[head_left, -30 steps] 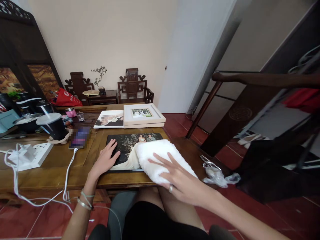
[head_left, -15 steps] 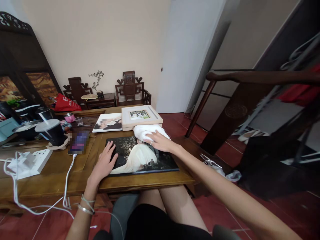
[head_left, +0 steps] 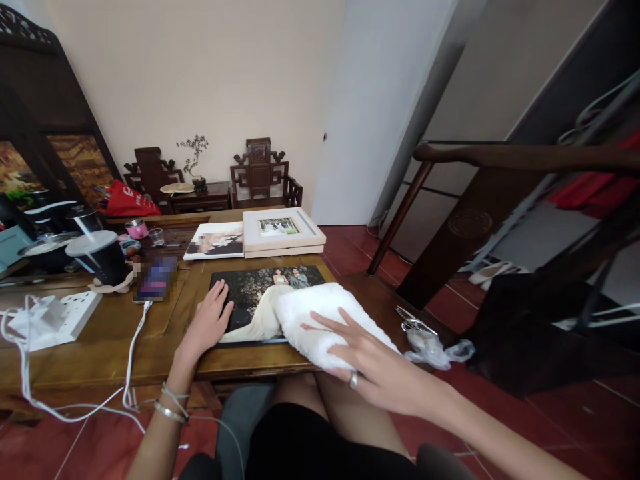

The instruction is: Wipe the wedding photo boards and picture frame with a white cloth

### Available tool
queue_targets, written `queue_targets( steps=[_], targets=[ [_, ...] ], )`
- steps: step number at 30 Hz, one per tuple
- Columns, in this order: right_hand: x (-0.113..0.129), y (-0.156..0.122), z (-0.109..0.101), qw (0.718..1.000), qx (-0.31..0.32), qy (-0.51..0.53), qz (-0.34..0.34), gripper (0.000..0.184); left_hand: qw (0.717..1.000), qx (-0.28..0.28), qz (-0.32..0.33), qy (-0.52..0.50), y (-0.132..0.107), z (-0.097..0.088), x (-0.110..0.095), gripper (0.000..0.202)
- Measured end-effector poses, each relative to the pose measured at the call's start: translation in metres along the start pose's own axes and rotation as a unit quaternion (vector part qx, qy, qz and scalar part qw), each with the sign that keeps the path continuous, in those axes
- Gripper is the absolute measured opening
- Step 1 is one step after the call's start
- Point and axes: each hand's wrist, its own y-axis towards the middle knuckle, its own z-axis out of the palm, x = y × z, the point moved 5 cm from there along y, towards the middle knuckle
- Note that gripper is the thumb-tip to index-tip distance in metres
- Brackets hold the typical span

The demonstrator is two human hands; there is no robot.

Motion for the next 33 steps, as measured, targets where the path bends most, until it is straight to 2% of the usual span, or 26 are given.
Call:
queue_targets(
  steps=[3,10,13,15,17,22,26,29,33],
  targets=[
    [-0.018,0.021,-0.004,1.000,-0.009,0.008,0.016,0.030,1.000,0.008,0.000,0.002,0.000,-0.001,-0.001,0.051],
    [-0.092,0.110,-0.009,0.997,-0.056,-0.022,0.039,0.039,1.000,0.013,0.004,-0.008,0.000,-0.002,0.002,0.050],
    [-0.108,0.128,-0.009,0.996,-0.058,-0.029,0.057,0.042,1.000,0.004,0.010,-0.014,0.001,0.000,0.004,0.050],
    [-0.106,0.124,-0.007,0.996,-0.055,-0.031,0.058,0.040,1.000,-0.002,0.010,-0.017,0.002,0.000,0.005,0.050],
    [-0.094,0.108,-0.004,0.997,-0.051,-0.030,0.044,0.038,1.000,-0.005,0.009,-0.015,0.002,0.001,0.005,0.051],
    [-0.042,0.042,0.001,0.999,-0.038,-0.012,0.024,0.029,1.000,-0.001,0.009,-0.009,0.002,0.003,0.005,0.052],
    [-0.006,0.002,-0.005,1.000,0.011,0.012,0.021,0.026,1.000,0.005,0.006,-0.004,0.001,0.003,0.003,0.052],
    [0.002,-0.003,-0.009,0.999,0.040,0.025,0.027,0.026,1.000,0.006,0.004,-0.004,0.000,0.002,0.003,0.051],
    [-0.023,0.030,-0.010,0.999,0.010,0.033,0.026,0.032,1.000,0.009,0.005,-0.005,0.001,0.001,0.003,0.051]
  ],
)
